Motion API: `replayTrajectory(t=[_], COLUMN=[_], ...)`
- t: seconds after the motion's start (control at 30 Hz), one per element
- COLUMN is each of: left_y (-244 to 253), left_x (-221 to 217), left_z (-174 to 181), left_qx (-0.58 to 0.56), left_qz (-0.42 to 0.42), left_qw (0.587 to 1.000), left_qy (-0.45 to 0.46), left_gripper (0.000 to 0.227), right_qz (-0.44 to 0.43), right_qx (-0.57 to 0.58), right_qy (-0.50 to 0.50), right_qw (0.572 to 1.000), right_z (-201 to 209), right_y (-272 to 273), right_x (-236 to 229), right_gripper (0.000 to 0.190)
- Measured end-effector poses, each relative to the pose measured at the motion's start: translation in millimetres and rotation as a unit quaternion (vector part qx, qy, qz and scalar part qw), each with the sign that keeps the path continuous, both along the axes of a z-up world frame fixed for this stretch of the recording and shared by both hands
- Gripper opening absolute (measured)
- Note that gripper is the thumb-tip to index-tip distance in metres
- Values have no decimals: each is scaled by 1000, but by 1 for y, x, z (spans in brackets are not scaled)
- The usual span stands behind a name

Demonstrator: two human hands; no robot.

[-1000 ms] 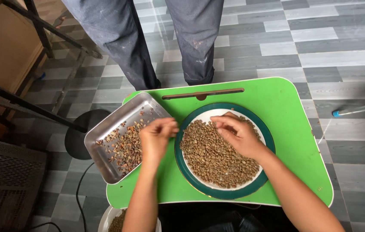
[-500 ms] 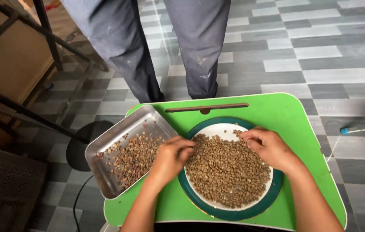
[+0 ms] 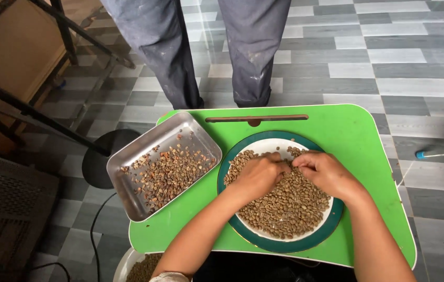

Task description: Manually sorting green coffee beans to remove defects and debris, then pouring them into different containers.

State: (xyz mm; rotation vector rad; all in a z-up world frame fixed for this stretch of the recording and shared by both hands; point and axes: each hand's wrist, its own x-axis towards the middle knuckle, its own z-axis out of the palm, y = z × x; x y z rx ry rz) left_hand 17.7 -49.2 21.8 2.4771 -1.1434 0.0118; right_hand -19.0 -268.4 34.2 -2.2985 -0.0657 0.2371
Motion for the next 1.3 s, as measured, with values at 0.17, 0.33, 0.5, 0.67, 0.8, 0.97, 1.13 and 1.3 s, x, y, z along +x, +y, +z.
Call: replayTrajectory(t=[0.17, 0.33, 0.5, 0.67, 0.8, 0.97, 1.13, 1.3], left_y=[-3, 27, 122, 154, 114, 88, 69, 38], left_x=[-1, 0, 6, -7, -20, -19, -21, -12], left_z=[0, 14, 38, 50, 47, 22, 34, 19], left_qx=[3, -46, -48, -3, -145, -92, -87, -66], left_qz=[-15, 30, 307, 388, 232, 200, 156, 84], left_qw=[999, 998, 942, 919, 961, 970, 975, 984], left_qy=[-50, -28, -128, -71, 33, 98, 135, 140], left_gripper=[7, 9, 18, 28, 18, 16, 14, 12], right_qz=[6, -8, -17, 24, 99, 29, -10, 111], right_qx=[-6, 0, -51, -133, -72, 16, -5, -43], right_qy=[2, 11, 37, 93, 14, -11, -17, 35], right_qw=[1000, 1000, 998, 986, 992, 999, 1000, 992], right_z=[-7, 2, 11, 9, 9, 6, 3, 25], right_y=[-2, -3, -23, -8, 9, -16, -19, 4], right_x=[2, 0, -3, -1, -5, -7, -4, -7], right_gripper=[23, 22, 28, 37, 28, 29, 26, 18])
